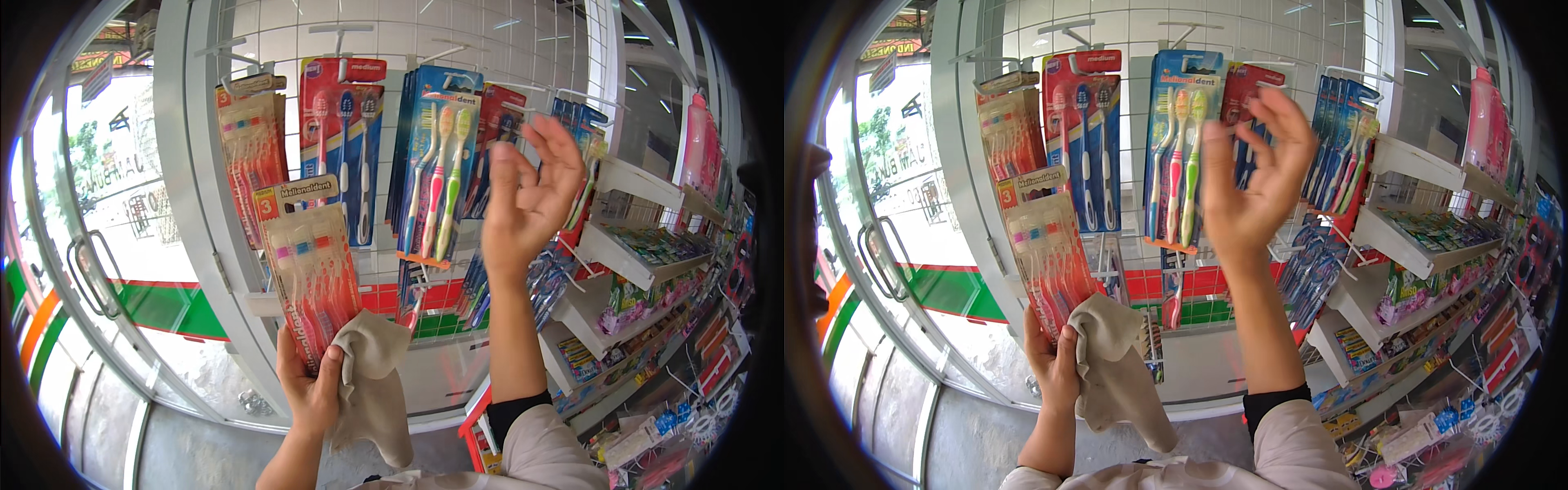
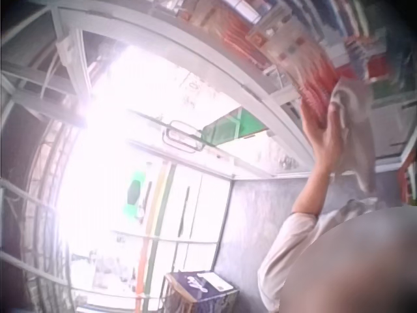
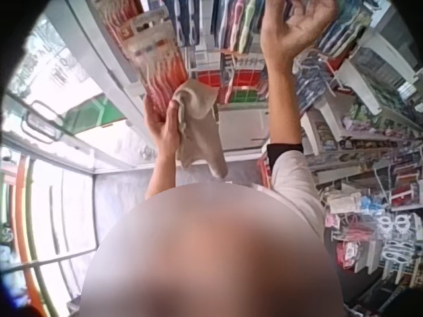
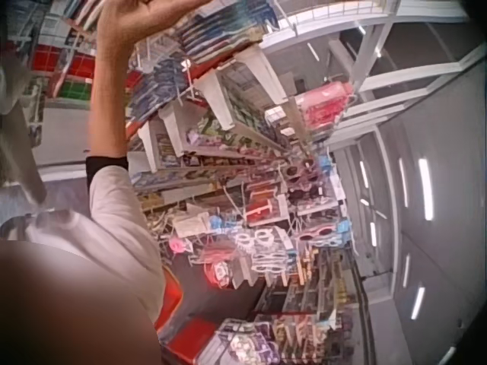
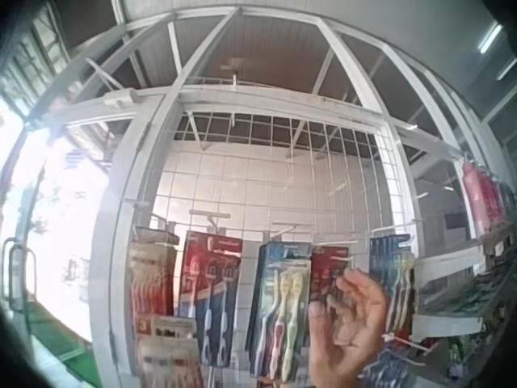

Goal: The person wipes the packaging of toothbrushes and other items on a store shelf using a cloth. They handle multiple packages one at a time, wipe them, and return them to the shelf. The person also moves a shopping basket and a cardboard box on the floor.

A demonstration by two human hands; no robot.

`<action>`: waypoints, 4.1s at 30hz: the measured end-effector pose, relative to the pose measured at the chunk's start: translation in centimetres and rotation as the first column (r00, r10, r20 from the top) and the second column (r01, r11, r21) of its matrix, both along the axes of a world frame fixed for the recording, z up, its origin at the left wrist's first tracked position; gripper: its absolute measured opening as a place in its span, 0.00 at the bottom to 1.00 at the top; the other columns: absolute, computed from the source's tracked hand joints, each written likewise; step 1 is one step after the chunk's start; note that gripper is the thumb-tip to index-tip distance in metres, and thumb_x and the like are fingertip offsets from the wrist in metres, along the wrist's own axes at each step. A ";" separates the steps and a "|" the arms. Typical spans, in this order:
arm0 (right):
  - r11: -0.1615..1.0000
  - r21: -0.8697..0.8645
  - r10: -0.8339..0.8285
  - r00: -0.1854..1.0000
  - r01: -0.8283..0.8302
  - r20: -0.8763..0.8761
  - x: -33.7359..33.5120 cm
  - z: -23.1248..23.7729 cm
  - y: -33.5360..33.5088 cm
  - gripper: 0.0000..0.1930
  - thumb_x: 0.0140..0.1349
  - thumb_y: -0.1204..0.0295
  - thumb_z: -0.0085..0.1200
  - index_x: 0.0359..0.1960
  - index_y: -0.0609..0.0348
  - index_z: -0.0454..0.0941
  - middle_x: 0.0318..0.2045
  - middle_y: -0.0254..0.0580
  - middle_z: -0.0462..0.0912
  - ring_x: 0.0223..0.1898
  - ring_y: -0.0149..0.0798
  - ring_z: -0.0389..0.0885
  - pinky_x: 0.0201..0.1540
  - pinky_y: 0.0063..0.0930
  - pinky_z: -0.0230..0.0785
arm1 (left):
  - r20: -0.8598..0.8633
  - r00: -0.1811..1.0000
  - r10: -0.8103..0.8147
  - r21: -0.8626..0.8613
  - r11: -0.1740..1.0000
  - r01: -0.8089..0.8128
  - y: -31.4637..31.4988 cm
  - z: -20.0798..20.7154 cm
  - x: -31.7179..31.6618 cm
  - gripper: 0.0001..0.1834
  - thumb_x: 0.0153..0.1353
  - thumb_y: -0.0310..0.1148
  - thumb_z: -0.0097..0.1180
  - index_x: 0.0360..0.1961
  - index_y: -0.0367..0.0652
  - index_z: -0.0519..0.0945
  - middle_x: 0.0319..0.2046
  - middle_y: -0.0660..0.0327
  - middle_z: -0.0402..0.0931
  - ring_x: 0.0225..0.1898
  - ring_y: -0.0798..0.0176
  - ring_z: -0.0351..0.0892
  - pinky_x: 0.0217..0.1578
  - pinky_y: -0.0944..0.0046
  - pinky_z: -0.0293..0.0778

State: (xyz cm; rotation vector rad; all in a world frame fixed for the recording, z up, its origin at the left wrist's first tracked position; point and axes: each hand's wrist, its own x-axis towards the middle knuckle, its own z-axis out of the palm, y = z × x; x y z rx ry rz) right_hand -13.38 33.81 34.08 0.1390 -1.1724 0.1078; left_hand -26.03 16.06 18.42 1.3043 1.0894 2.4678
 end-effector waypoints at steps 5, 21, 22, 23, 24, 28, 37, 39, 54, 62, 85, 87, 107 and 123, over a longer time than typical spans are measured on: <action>0.929 0.112 -0.368 0.912 0.352 0.181 -7.8 1.7 -3.6 0.51 0.46 0.57 0.75 0.66 0.65 0.55 0.59 0.59 0.65 0.59 0.55 0.67 0.60 0.48 0.62 | 0.013 1.000 -0.017 0.021 1.000 0.017 -1.2 -0.2 -0.9 0.20 0.65 0.27 0.57 0.55 0.34 0.66 0.45 0.60 0.76 0.44 0.71 0.75 0.45 0.71 0.72; 0.901 -0.010 -0.423 0.882 0.435 0.207 -11.5 4.3 -4.7 0.55 0.42 0.64 0.74 0.68 0.70 0.48 0.53 0.63 0.70 0.53 0.56 0.73 0.57 0.43 0.67 | 0.010 0.999 -0.038 0.009 0.999 0.038 -4.0 -0.2 -3.4 0.22 0.64 0.26 0.57 0.56 0.34 0.66 0.46 0.60 0.76 0.45 0.70 0.75 0.46 0.70 0.72; 0.897 -0.017 -0.426 0.875 0.441 0.232 -10.9 4.4 -4.9 0.55 0.43 0.63 0.74 0.67 0.70 0.49 0.53 0.62 0.71 0.53 0.55 0.75 0.57 0.42 0.69 | 0.007 0.999 -0.040 0.010 0.999 0.039 -3.8 -0.1 -3.5 0.22 0.64 0.26 0.57 0.57 0.34 0.66 0.46 0.59 0.76 0.45 0.69 0.75 0.46 0.69 0.72; 0.893 -0.024 -0.428 0.866 0.449 0.256 -10.4 4.4 -5.0 0.54 0.43 0.62 0.74 0.67 0.71 0.51 0.54 0.61 0.72 0.52 0.54 0.76 0.56 0.40 0.70 | 0.005 0.999 -0.042 0.013 0.999 0.042 -3.6 0.1 -3.6 0.21 0.64 0.26 0.57 0.57 0.33 0.66 0.46 0.59 0.76 0.45 0.69 0.75 0.46 0.69 0.72; 0.889 -0.031 -0.430 0.858 0.456 0.280 -10.1 4.5 -5.2 0.54 0.43 0.61 0.74 0.66 0.71 0.52 0.54 0.61 0.73 0.52 0.53 0.78 0.55 0.38 0.72 | 0.007 0.999 -0.035 0.006 0.999 0.035 -3.4 0.2 -3.6 0.21 0.65 0.25 0.57 0.57 0.33 0.66 0.46 0.59 0.76 0.45 0.69 0.75 0.47 0.69 0.72; 0.931 -0.017 -0.344 0.891 0.365 0.296 -9.4 5.3 -5.3 0.47 0.42 0.60 0.75 0.61 0.71 0.62 0.51 0.57 0.77 0.47 0.46 0.82 0.52 0.35 0.74 | 0.009 0.998 -0.057 0.040 0.998 0.057 -2.4 0.5 -3.6 0.21 0.66 0.24 0.55 0.58 0.33 0.65 0.48 0.57 0.76 0.47 0.68 0.76 0.47 0.68 0.73; 0.918 0.112 -0.397 0.860 0.381 0.322 -8.4 5.5 -4.7 0.49 0.41 0.66 0.74 0.62 0.74 0.57 0.53 0.62 0.70 0.55 0.57 0.71 0.57 0.43 0.68 | -0.022 0.997 -0.078 0.013 0.997 0.078 -0.5 0.0 -3.3 0.25 0.69 0.29 0.52 0.64 0.33 0.62 0.54 0.56 0.73 0.52 0.68 0.73 0.53 0.68 0.69; 0.872 0.101 -0.486 0.821 0.479 0.299 -8.2 5.6 -4.7 0.48 0.41 0.61 0.75 0.62 0.69 0.60 0.53 0.55 0.73 0.52 0.52 0.76 0.55 0.38 0.71 | -0.036 0.996 -0.084 0.016 0.996 0.084 -0.1 -0.1 -3.2 0.25 0.69 0.29 0.52 0.64 0.33 0.62 0.54 0.56 0.73 0.52 0.68 0.73 0.53 0.68 0.69; 0.985 -0.166 0.045 0.888 0.036 0.458 0.2 4.4 -6.0 0.41 0.44 0.67 0.74 0.60 0.69 0.66 0.43 0.46 0.81 0.37 0.33 0.83 0.42 0.25 0.76 | -0.028 1.000 -0.013 0.035 0.999 0.014 1.2 -0.2 -2.1 0.24 0.66 0.24 0.54 0.62 0.32 0.63 0.52 0.56 0.75 0.50 0.67 0.75 0.51 0.68 0.71; 0.824 -0.312 -0.391 0.873 0.473 0.290 4.8 2.5 2.7 0.49 0.44 0.64 0.74 0.65 0.71 0.58 0.56 0.58 0.70 0.55 0.49 0.74 0.58 0.37 0.68 | -0.012 0.999 -0.042 -0.031 0.999 0.042 1.0 -0.6 -0.8 0.23 0.65 0.25 0.55 0.60 0.33 0.64 0.49 0.57 0.75 0.49 0.67 0.75 0.50 0.68 0.70; 0.719 -0.291 -0.554 0.773 0.632 0.309 3.2 2.4 9.5 0.52 0.45 0.56 0.75 0.67 0.64 0.56 0.61 0.57 0.64 0.64 0.51 0.64 0.65 0.45 0.58 | 0.016 1.000 -0.020 -0.027 0.999 0.021 1.6 -1.3 0.2 0.24 0.65 0.24 0.56 0.60 0.34 0.64 0.48 0.58 0.76 0.47 0.69 0.76 0.49 0.68 0.72; 0.805 -0.234 -0.536 0.837 0.545 0.107 3.4 1.8 6.9 0.47 0.49 0.58 0.73 0.66 0.61 0.57 0.62 0.54 0.63 0.64 0.48 0.63 0.65 0.44 0.58 | 0.022 1.000 -0.014 -0.023 1.000 0.015 1.4 -1.3 0.0 0.23 0.65 0.24 0.56 0.60 0.34 0.64 0.48 0.58 0.76 0.47 0.69 0.76 0.48 0.68 0.73; 0.916 -0.068 -0.370 0.898 0.396 0.240 -15.0 3.3 -1.2 0.55 0.42 0.69 0.72 0.68 0.70 0.46 0.57 0.70 0.59 0.58 0.67 0.61 0.60 0.55 0.58 | 0.014 0.999 0.042 -0.014 0.999 -0.042 -3.3 -1.9 -4.6 0.22 0.64 0.24 0.58 0.57 0.33 0.67 0.46 0.59 0.77 0.45 0.69 0.76 0.45 0.69 0.73; 0.943 -0.333 0.183 0.871 -0.023 0.456 -7.7 5.6 -7.7 0.39 0.45 0.67 0.73 0.58 0.66 0.65 0.36 0.43 0.85 0.27 0.31 0.83 0.31 0.20 0.76 | 0.025 0.996 -0.081 -0.031 0.996 0.081 -2.0 -2.1 -6.0 0.21 0.64 0.24 0.57 0.56 0.34 0.67 0.46 0.60 0.76 0.45 0.70 0.75 0.45 0.70 0.72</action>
